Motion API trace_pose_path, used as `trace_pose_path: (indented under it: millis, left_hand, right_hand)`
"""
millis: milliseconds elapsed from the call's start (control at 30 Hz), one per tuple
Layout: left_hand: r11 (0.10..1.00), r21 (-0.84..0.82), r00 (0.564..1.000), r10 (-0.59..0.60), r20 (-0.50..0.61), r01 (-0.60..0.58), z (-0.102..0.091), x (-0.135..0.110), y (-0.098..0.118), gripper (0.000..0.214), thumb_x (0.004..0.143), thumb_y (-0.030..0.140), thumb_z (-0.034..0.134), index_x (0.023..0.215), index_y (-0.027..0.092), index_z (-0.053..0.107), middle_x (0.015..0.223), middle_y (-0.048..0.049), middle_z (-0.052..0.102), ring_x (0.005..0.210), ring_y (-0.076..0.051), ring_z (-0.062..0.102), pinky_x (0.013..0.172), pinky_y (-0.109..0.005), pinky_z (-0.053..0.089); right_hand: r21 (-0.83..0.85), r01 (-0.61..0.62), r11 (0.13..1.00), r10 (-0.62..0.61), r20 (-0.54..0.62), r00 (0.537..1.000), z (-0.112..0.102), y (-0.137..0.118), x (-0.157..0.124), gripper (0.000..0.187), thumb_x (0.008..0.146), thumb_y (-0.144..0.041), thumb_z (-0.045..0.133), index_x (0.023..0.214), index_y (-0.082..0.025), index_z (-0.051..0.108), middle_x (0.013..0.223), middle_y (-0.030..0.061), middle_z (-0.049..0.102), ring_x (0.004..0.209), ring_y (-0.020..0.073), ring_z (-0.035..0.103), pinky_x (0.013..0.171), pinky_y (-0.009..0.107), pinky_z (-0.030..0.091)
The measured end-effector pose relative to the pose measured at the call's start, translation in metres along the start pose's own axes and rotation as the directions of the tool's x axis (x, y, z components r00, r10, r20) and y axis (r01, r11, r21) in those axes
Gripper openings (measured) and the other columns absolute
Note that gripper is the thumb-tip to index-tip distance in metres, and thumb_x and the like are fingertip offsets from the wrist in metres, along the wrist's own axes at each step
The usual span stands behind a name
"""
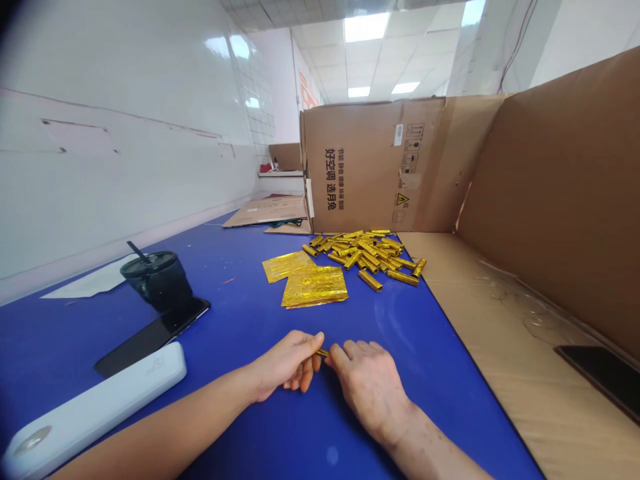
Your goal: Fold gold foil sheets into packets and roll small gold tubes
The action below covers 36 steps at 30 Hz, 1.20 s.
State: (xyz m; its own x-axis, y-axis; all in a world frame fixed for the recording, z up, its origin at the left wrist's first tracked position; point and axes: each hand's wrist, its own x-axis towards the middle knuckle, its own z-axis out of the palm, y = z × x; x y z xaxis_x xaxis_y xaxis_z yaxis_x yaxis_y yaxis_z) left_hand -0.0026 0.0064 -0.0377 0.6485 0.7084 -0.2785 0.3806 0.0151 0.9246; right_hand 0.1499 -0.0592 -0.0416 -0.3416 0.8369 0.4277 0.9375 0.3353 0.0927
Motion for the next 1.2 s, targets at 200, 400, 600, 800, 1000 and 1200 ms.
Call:
trace_pose_path:
  millis: [200,400,600,800,1000,1200]
  left_hand:
    - [0.99,0.085,0.985,0.121,-0.123,-0.111,0.001,0.002,-0.001,0.037,0.079,0.049,0.035,0.062,0.017,0.042,0.037,0.0067,0.039,0.033,-0.006,0.028,0.037,-0.019,0.023]
    - [0.915,0.297,0.921,0.339,-0.193,-0.275,0.002,-0.007,0.005,0.026,0.081,0.031,0.04,0.059,0.017,0.042,0.044,0.0062,0.04,0.044,-0.008,0.036,0.048,-0.021,0.027]
    - [0.851,0.407,0.897,0.418,-0.142,-0.332,0.005,-0.007,0.005,0.031,0.083,0.032,0.036,0.058,0.016,0.044,0.048,0.0055,0.037,0.048,-0.008,0.034,0.047,-0.02,0.025]
    - [0.888,0.331,0.927,0.365,-0.086,-0.319,0.004,-0.006,0.005,0.035,0.084,0.04,0.033,0.058,0.017,0.04,0.047,0.0058,0.038,0.045,-0.008,0.035,0.045,-0.019,0.027]
    - [0.892,0.301,0.927,0.371,-0.056,-0.339,0.003,-0.006,0.005,0.038,0.083,0.044,0.034,0.057,0.017,0.041,0.045,0.0052,0.04,0.043,-0.008,0.036,0.044,-0.019,0.029]
    - [0.905,0.29,0.905,0.375,-0.2,-0.311,-0.012,0.005,0.001,0.038,0.083,0.044,0.033,0.056,0.018,0.038,0.042,0.0064,0.035,0.041,-0.008,0.031,0.043,-0.02,0.025]
  right_hand:
    - [0.268,-0.158,0.95,0.142,0.079,0.987,-0.003,-0.002,0.001,0.029,0.087,-0.037,0.034,0.084,-0.021,0.058,0.07,0.0027,0.059,0.06,0.014,0.053,0.057,0.024,0.031]
    - [0.759,-0.464,0.456,0.18,0.431,0.884,-0.007,0.005,0.007,0.049,0.084,-0.051,0.022,0.067,-0.017,0.052,0.047,-0.0044,0.042,0.044,0.0092,0.036,0.043,0.021,0.028]
    - [0.802,-0.422,0.422,0.087,0.427,0.9,-0.005,0.002,0.005,0.039,0.083,-0.047,0.031,0.067,-0.017,0.049,0.049,-0.0067,0.033,0.046,0.0081,0.028,0.042,0.02,0.025]
    - [0.743,-0.341,0.576,0.142,0.319,0.937,-0.003,-0.001,0.003,0.038,0.086,-0.042,0.03,0.064,-0.017,0.05,0.055,-0.004,0.041,0.052,0.0092,0.034,0.05,0.021,0.031]
    - [0.798,-0.423,0.43,0.089,0.429,0.899,-0.002,0.0,0.004,0.043,0.084,-0.05,0.03,0.066,-0.017,0.051,0.049,-0.0063,0.033,0.044,0.0071,0.028,0.04,0.019,0.025]
    - [0.707,-0.462,0.535,0.16,0.453,0.877,-0.004,0.006,0.006,0.043,0.084,-0.049,0.028,0.059,-0.018,0.044,0.049,-0.005,0.035,0.045,0.008,0.029,0.04,0.019,0.024]
